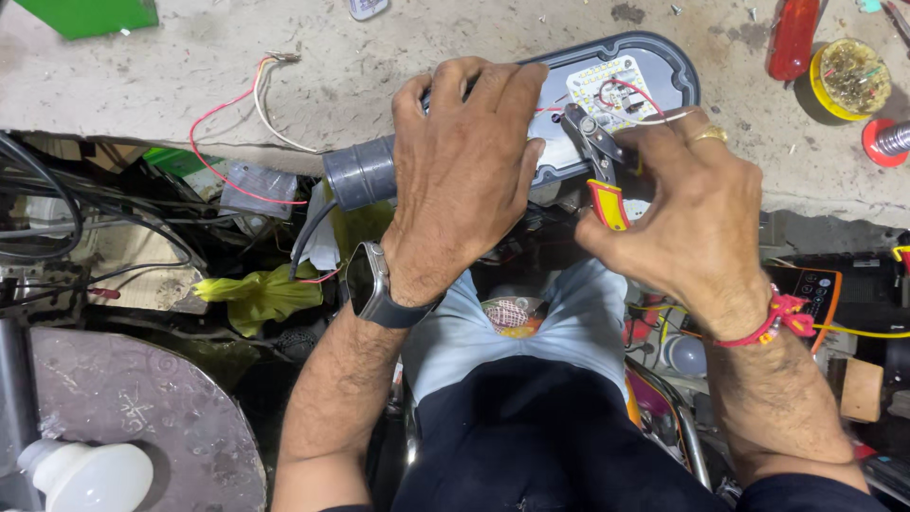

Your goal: The person solders wires to a circuit board inside an LED light fixture using a soldering iron and pliers. They repeatedly heat connection points, apply solder, and trim excess wire while working on a cluttered workbench.

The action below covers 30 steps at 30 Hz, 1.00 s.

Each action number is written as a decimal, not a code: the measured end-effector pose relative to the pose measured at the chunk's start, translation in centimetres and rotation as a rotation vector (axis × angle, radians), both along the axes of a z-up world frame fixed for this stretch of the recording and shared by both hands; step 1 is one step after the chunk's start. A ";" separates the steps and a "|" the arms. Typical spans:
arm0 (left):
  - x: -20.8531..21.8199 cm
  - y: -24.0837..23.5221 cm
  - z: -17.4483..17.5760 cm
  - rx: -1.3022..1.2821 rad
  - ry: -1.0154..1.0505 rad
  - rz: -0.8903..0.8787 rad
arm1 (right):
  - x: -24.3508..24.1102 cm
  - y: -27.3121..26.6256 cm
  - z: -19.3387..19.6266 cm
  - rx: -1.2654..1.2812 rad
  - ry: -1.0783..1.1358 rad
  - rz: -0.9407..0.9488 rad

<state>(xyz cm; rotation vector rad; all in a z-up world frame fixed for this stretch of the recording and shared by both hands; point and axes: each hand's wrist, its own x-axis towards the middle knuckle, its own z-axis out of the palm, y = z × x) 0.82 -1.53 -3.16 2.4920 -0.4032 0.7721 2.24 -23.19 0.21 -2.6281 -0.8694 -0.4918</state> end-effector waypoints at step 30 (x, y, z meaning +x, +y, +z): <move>4.6 -3.3 -0.2 0.322 -0.171 -0.050 | 0.5 -1.7 -0.1 0.092 0.102 -0.081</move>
